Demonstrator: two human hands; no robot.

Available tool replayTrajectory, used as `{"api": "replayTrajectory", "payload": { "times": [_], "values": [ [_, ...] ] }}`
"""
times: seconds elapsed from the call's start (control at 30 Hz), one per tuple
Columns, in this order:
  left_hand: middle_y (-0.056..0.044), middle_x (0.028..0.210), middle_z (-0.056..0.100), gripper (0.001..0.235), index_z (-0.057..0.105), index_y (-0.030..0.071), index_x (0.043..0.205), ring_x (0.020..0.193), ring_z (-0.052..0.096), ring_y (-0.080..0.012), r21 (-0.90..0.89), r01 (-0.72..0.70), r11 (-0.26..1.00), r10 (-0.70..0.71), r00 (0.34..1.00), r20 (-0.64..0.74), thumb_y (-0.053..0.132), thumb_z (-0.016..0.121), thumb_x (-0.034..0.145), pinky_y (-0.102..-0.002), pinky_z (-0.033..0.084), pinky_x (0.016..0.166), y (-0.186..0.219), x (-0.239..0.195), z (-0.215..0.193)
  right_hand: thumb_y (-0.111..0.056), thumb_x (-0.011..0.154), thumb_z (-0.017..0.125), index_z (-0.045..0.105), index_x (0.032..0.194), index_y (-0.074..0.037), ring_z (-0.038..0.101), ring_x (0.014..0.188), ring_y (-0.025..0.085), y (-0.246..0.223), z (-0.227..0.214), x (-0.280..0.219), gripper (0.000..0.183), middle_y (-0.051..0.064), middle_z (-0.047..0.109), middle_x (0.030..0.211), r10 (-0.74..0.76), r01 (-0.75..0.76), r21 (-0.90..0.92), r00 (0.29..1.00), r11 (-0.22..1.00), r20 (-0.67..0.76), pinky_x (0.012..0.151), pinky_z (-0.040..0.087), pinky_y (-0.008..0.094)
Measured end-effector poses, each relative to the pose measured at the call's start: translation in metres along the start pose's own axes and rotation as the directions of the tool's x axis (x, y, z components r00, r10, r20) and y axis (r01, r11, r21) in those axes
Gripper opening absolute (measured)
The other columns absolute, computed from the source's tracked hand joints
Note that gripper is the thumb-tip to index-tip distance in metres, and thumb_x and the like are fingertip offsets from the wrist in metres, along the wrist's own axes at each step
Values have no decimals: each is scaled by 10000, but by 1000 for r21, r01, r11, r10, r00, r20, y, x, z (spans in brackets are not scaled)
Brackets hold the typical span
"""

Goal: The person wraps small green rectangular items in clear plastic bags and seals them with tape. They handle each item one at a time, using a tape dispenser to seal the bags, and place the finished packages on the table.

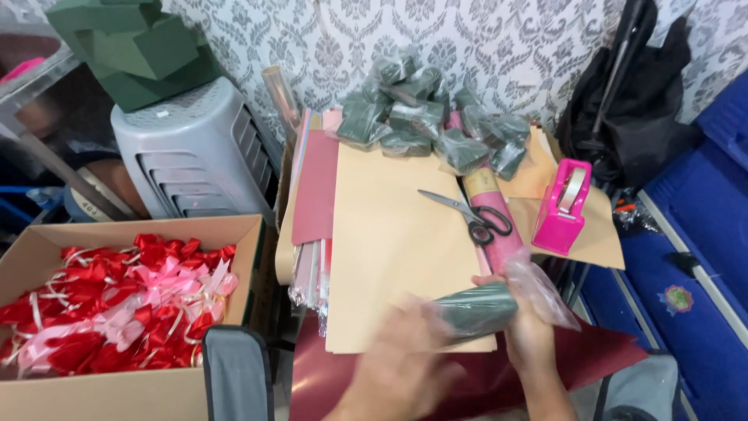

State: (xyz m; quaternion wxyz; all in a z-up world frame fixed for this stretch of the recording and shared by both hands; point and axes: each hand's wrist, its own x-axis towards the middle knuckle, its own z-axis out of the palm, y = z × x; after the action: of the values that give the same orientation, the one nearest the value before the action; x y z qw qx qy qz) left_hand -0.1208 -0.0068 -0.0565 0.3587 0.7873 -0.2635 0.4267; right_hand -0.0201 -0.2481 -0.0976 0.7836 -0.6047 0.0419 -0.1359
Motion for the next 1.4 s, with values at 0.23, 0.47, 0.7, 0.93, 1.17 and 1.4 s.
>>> {"api": "replayTrajectory", "payload": {
  "times": [0.23, 0.47, 0.7, 0.93, 1.17, 1.4],
  "values": [
    [23, 1893, 326, 626, 351, 281, 1807, 1767, 250, -161, 390, -806, 445, 447, 577, 684, 259, 464, 1191, -462, 113, 1455, -20, -28, 26, -186, 1088, 691, 830, 1188, 14, 804, 997, 324, 27, -2, 9, 264, 226, 860, 1158, 497, -504, 38, 859, 863, 122, 892, 636, 432],
    [-413, 1752, 373, 519, 412, -98, 1680, 1616, 515, -553, 92, -401, 911, 303, 806, 508, -65, 570, 1186, -577, 578, 1251, -35, -17, 15, -135, 1164, 510, 696, 1549, -29, 717, 1270, 277, 29, 6, 11, 441, 175, 758, 1480, 581, -605, 157, 795, 780, 176, 1083, 569, 405],
    [-241, 1615, 640, 322, 658, 60, 1489, 1505, 595, -527, 410, -448, 795, 261, 862, 435, 196, 560, 1214, -583, 550, 1203, -30, -16, 26, -156, 1121, 593, 781, 1403, 27, 777, 1278, 293, -7, 28, -3, 385, 188, 814, 1452, 385, -405, 67, 900, 912, 204, 1117, 627, 434],
    [-32, 1049, 872, 507, 737, 109, 1332, 844, 811, -141, -172, 692, 702, -625, 713, 317, 339, 854, 895, -294, 659, 783, -25, -2, 22, -292, 1228, 440, 673, 1227, -90, 544, 1451, 273, -26, 32, 0, 308, 156, 586, 1472, -281, 384, -97, 804, 918, 524, 1286, 407, 434],
    [-18, 1097, 914, 398, 829, 74, 1343, 951, 823, -74, -339, 765, 548, -749, 629, 209, 257, 796, 991, -253, 669, 875, -13, 38, 20, 139, 1026, 472, 763, 1298, -7, 658, 1089, 267, -51, 57, -15, 424, 158, 576, 1187, -506, 765, -306, 616, 567, 604, 934, 596, 335],
    [-90, 1338, 886, 532, 775, 63, 1472, 1172, 777, -82, -393, 778, 490, -812, 572, 120, 313, 783, 1002, -249, 636, 956, -38, 36, 51, 37, 1105, 640, 708, 1382, 79, 698, 1112, 349, -28, 82, -50, 289, 205, 674, 1254, -638, 855, -398, 515, 332, 573, 1006, 612, 436]
  ]
}}
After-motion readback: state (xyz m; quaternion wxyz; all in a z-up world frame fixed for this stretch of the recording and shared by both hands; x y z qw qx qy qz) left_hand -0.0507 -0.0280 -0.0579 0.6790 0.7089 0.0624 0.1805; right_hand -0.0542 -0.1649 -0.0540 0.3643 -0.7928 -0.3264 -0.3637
